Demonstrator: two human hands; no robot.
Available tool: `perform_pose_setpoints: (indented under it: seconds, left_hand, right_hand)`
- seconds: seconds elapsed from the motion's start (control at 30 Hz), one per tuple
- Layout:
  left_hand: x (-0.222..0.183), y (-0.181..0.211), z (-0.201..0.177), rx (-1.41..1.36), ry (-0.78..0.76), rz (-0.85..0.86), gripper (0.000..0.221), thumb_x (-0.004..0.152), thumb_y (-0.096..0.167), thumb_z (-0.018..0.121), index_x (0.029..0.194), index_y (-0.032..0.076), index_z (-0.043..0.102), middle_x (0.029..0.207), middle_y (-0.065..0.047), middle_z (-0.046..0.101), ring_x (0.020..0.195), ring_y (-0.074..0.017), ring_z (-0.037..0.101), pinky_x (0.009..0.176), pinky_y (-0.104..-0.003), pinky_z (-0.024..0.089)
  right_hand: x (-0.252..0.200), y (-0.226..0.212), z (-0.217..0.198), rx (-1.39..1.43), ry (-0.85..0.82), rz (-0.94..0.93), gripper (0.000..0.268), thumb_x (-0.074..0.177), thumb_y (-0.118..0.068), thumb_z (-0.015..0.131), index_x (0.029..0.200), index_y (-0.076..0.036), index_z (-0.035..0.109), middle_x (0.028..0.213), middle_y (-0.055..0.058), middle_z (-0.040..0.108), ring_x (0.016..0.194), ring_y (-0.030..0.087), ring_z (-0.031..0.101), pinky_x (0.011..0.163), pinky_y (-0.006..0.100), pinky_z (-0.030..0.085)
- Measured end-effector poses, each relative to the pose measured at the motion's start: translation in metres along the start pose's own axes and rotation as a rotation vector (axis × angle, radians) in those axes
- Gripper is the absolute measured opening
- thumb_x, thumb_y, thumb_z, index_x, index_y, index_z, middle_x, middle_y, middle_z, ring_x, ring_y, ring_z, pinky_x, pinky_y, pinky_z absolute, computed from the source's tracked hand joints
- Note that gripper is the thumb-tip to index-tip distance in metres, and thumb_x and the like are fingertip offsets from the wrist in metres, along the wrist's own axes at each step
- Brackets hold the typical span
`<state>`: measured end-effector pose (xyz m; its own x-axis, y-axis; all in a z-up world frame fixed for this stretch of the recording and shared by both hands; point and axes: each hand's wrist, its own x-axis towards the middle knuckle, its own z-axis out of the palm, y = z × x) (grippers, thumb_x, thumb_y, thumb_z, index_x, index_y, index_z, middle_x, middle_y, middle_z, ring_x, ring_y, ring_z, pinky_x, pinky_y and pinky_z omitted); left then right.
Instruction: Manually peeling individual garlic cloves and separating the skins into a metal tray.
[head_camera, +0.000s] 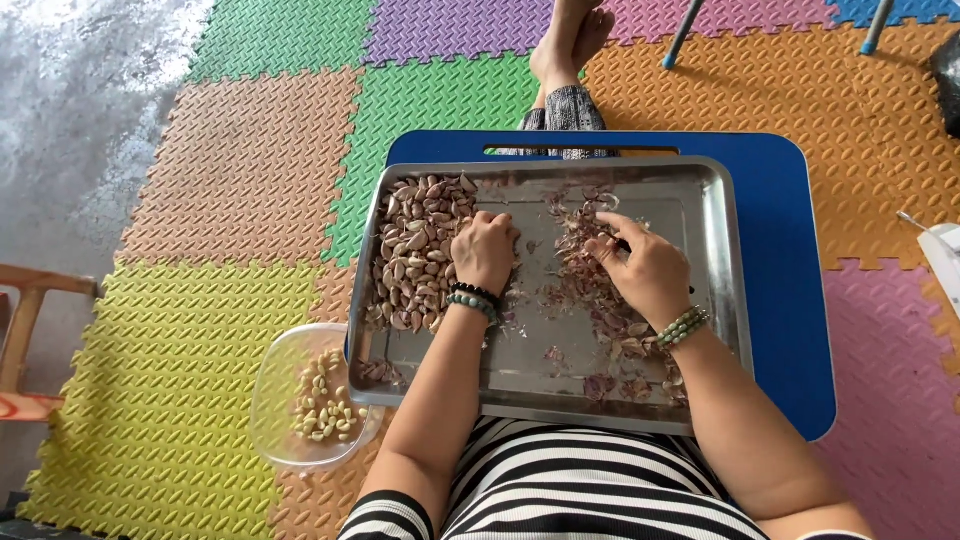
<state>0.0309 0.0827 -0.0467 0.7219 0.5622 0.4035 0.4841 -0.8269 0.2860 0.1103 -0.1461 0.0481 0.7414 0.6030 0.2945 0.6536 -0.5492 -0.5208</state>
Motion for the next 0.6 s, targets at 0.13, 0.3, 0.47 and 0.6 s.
perform_pose_setpoints:
  seconds: [0.13, 0.3, 0.47, 0.6]
  left_hand:
    - [-0.004, 0.015, -0.02, -0.026, -0.021, 0.015, 0.022, 0.08, 0.036, 0.073, 0.098, 0.024, 0.068, 0.086, -0.001, 0.062, 0.078, -0.0308, 0.068, 0.067, -0.043, 0.058]
    - [-0.014, 0.048, -0.049, -0.712, -0.145, -0.073, 0.031, 0.095, 0.027, 0.064, 0.123, 0.014, 0.059, 0.095, -0.01, 0.059, 0.094, -0.0321, 0.066, 0.077, -0.04, 0.057]
    - [-0.027, 0.061, -0.04, -1.295, -0.288, -0.188, 0.03, 0.09, 0.01, 0.071, 0.119, 0.006, 0.069, 0.087, -0.004, 0.062, 0.078, -0.0093, 0.062, 0.068, -0.023, 0.055]
    - [-0.032, 0.073, -0.046, -1.404, -0.278, -0.218, 0.038, 0.08, 0.005, 0.079, 0.117, 0.002, 0.069, 0.089, -0.004, 0.063, 0.078, -0.0085, 0.063, 0.068, -0.021, 0.055]
  right_hand:
    - [0.005, -0.015, -0.011, 0.091, -0.02, 0.035, 0.045, 0.098, -0.047, 0.056, 0.137, -0.024, 0.054, 0.097, 0.014, 0.071, 0.091, 0.04, 0.068, 0.077, 0.055, 0.053]
    - [0.005, -0.012, -0.004, 0.41, -0.152, 0.206, 0.044, 0.1, -0.051, 0.038, 0.137, -0.028, 0.047, 0.102, 0.009, 0.071, 0.1, 0.042, 0.064, 0.088, 0.059, 0.049]
    - [0.002, -0.008, 0.004, 0.673, -0.149, 0.151, 0.03, 0.102, -0.031, 0.045, 0.125, -0.019, 0.061, 0.083, 0.006, 0.073, 0.085, 0.023, 0.068, 0.079, 0.041, 0.053]
    - [0.003, -0.022, -0.005, 0.777, -0.115, 0.108, 0.025, 0.098, -0.02, 0.058, 0.117, -0.007, 0.068, 0.074, 0.012, 0.073, 0.077, 0.019, 0.068, 0.069, 0.036, 0.056]
